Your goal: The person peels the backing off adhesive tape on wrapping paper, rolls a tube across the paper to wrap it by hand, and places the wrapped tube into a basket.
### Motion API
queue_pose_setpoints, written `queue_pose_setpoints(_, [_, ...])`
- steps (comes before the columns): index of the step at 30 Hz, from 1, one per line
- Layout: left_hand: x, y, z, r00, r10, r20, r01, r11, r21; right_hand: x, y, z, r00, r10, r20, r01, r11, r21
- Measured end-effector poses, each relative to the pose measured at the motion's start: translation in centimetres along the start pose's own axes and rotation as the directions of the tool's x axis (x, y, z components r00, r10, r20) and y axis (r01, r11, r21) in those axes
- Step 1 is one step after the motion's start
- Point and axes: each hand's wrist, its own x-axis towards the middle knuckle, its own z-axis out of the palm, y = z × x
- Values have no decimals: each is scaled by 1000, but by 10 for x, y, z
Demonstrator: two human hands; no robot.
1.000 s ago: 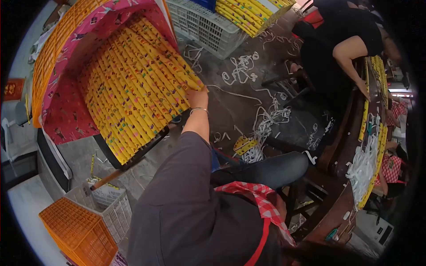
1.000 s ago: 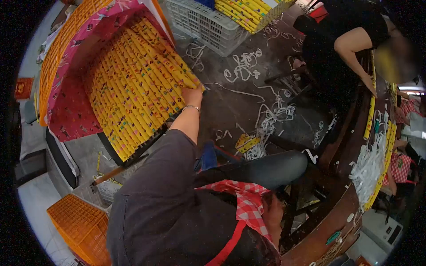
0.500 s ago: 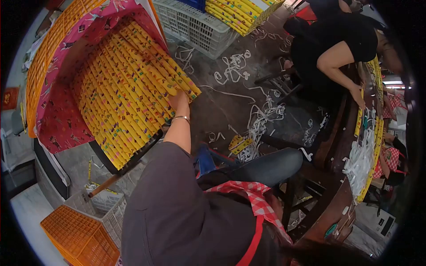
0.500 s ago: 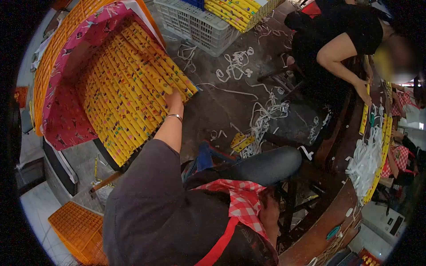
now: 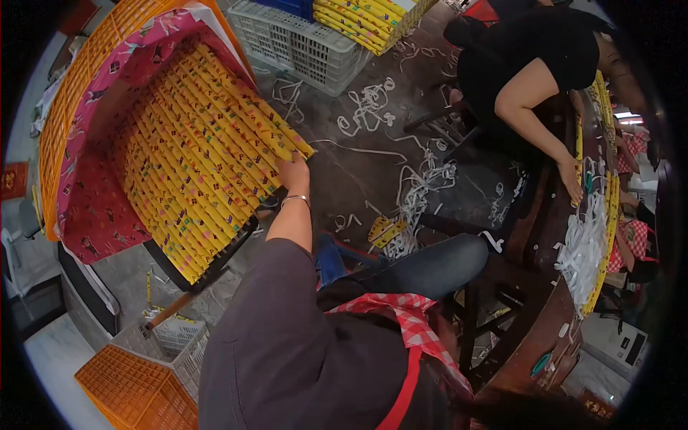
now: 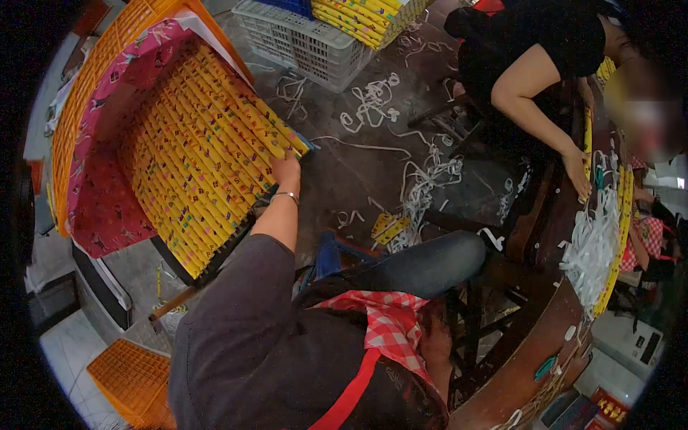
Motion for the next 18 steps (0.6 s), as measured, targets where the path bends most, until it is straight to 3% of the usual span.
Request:
queue_pose_setpoints(4, [11,23,-11,998,24,58,-28,998,58,-5,-35,-18,994,-11,-111,14,999,32])
queue_pose_setpoints(5, [10,30,-19,985,135,105,-136,991,7,-5,-32,-17,993,-4,-115,7,1000,30])
queue_pose_setpoints(7, [17,34,-9,990,89,109,-93,995,34,-4,-16,-12,993,93,75,-95,995,22])
queue_pose_setpoints(9, [24,42,-3,993,44,106,-50,997,59,-4,1,1,995,80,62,-79,997,-9])
queue_pose_setpoints(12, [28,49,2,971,-57,233,7,978,211,-7,9,3,997,60,46,-58,997,-49])
queue_pose_setpoints(13, [30,44,5,970,-59,235,8,977,212,-7,3,0,998,48,42,-46,997,-56])
queue_pose_setpoints(15, [34,37,6,994,78,78,-96,959,268,-6,-12,-8,994,94,53,-91,995,-50])
queue_pose_setpoints(18, [33,44,-9,986,13,167,-61,955,289,-10,5,12,993,115,13,-114,990,-80])
